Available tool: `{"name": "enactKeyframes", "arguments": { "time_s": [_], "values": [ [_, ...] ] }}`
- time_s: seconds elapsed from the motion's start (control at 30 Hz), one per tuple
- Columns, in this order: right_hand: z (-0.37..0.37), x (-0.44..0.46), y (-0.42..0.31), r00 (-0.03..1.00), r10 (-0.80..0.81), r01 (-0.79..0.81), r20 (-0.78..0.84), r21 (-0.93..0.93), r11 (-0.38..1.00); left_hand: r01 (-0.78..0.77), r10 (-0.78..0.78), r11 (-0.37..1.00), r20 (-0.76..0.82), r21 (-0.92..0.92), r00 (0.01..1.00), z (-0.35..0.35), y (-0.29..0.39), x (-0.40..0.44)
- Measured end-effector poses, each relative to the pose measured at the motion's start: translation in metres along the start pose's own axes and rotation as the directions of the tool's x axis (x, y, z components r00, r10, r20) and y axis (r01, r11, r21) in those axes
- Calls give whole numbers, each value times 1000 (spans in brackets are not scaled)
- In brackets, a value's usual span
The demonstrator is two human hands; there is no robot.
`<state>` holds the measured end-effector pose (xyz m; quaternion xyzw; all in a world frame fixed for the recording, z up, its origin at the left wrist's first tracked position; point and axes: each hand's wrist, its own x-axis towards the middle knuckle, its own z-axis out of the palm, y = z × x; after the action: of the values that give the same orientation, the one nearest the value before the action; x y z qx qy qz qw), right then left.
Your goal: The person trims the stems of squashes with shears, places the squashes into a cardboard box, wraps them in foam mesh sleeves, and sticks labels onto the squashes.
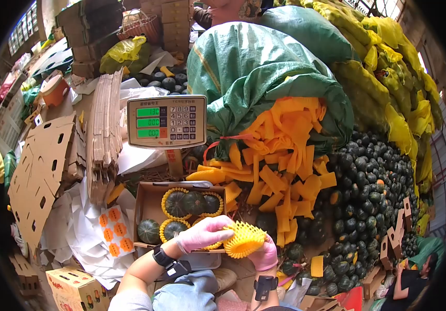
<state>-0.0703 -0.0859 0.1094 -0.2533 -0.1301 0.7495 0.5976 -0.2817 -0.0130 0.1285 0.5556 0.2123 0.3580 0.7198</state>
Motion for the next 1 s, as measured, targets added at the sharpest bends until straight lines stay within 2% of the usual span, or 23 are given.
{"name": "enactKeyframes", "arguments": {
  "time_s": [0.03,0.1,0.13,0.17,0.23,0.27,0.33,0.4,0.43,0.47,0.5,0.57,0.63,0.67,0.7,0.73,0.77,0.8,0.83,0.87,0.9,0.97,1.0],
  "values": [
    [-2,0,2,1000,22,-23,-20,-93,995,-151,151,978,10,143,988,2,3,2],
    [6,4,16,997,-38,24,-71,-190,981,63,-70,980,31,190,997,8,5,-3],
    [17,6,22,988,-122,105,-94,-175,979,58,-48,946,-40,319,998,11,4,-4],
    [11,8,31,972,-220,200,-77,-206,958,-67,98,915,-57,398,994,13,2,-2],
    [41,14,31,961,-224,180,-160,-249,952,-293,381,782,-50,551,923,15,-3,0],
    [42,14,31,972,-183,140,-149,-261,955,-291,409,761,-81,579,909,18,-4,-1],
    [41,13,31,987,-98,58,-130,-284,957,-314,467,621,-17,718,884,15,0,-2],
    [32,15,32,988,-150,120,-40,-415,902,-331,521,508,22,795,853,16,6,-4],
    [28,12,33,986,-165,143,-5,-474,869,-332,490,546,29,769,871,13,2,-5],
    [33,10,30,986,-164,130,-28,-490,862,-292,362,753,-1,590,932,10,-1,-8],
    [28,10,26,986,-151,158,65,-633,758,-204,221,908,-5,367,975,7,-2,-11],
    [36,5,20,987,-101,159,124,-826,541,-114,75,968,176,225,981,-2,24,-15],
    [43,-1,19,999,33,-1,36,-660,751,255,-219,967,452,-20,865,-19,23,-30],
    [36,-2,22,991,19,39,135,-415,909,324,-299,945,506,42,809,-28,25,-35],
    [31,-10,21,973,162,-151,162,-75,986,382,-374,918,554,106,744,-34,28,-39],
    [39,-14,20,909,394,-378,133,-129,917,369,-384,922,373,113,845,-33,37,-41],
    [45,-15,19,793,602,-581,99,-179,794,274,-290,954,156,118,944,-40,23,-48],
    [30,-18,32,734,679,-594,-19,-504,627,368,-377,895,11,-251,926,-33,23,-51],
    [24,-11,35,787,613,-386,73,-716,581,354,-496,726,-92,-589,864,-26,23,-51],
    [21,-1,31,833,505,-348,228,-494,797,275,-419,794,-160,-542,894,-24,19,-51],
    [22,12,27,872,352,-290,340,-222,931,321,-381,899,-173,-297,908,-27,32,-49],
    [59,34,8,929,352,-300,113,-323,898,494,-497,860,12,-124,868,-53,32,-54],
    [58,47,17,937,348,-316,-5,-433,844,532,-535,840,5,-108,845,-64,36,-53]
  ]
}}
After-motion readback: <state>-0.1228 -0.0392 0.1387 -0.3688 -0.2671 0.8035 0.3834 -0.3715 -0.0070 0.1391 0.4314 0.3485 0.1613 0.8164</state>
